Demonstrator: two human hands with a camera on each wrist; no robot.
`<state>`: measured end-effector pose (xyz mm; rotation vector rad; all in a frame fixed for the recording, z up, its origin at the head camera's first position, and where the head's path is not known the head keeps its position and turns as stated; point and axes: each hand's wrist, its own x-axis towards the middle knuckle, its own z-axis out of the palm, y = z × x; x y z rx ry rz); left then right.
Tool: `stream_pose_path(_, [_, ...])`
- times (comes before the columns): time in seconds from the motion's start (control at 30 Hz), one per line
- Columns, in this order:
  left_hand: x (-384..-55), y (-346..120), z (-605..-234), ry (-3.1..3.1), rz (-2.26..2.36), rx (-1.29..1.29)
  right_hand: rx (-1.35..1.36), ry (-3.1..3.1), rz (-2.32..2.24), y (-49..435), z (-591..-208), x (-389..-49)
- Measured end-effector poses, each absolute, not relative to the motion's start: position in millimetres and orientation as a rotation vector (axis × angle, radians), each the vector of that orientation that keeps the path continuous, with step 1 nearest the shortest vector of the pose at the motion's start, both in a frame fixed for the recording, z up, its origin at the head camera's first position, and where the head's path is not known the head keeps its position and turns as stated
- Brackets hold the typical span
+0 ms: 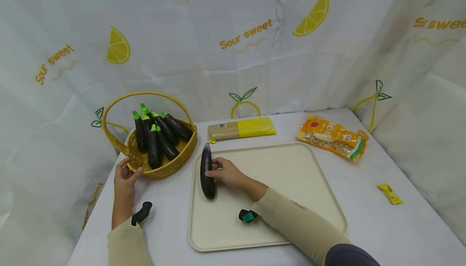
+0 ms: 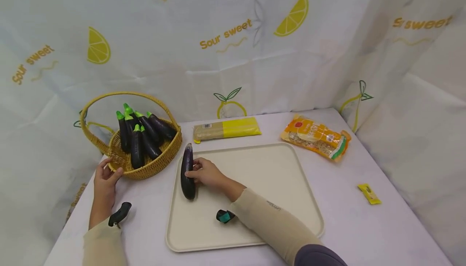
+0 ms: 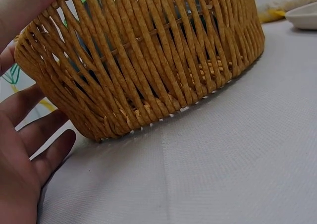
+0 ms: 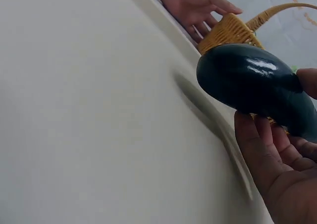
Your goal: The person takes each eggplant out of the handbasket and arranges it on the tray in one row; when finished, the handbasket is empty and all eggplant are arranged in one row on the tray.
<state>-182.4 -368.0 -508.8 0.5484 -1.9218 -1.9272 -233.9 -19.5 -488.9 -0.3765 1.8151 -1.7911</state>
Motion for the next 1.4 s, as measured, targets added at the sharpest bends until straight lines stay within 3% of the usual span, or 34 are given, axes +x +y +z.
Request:
stream_pose_path(0.67, [-181.4,-368.7,-510.6,-1.91,-1.918,0.557,-0.379,2.151,-1.466,-41.3,-489.9,-235.5])
stream_pose_path(0.93, [-183.2,-367.7,-508.0,-1.895,-1.943,0.536,-0.581,2.419,-1.272,-43.7,-462.2,-247.9])
stream_pose_path(1.2, [-186.8,-364.8,-506.7,-1.891,-1.956,0.536,-0.981,2.585,-1.111,-99.7,-414.5,-279.8])
stream_pose_path(1.4, [-184.0,-365.6,-508.2,-1.928,-1.92,0.544,-0.994,2.633,-1.037,-153.7,-408.7,-292.8])
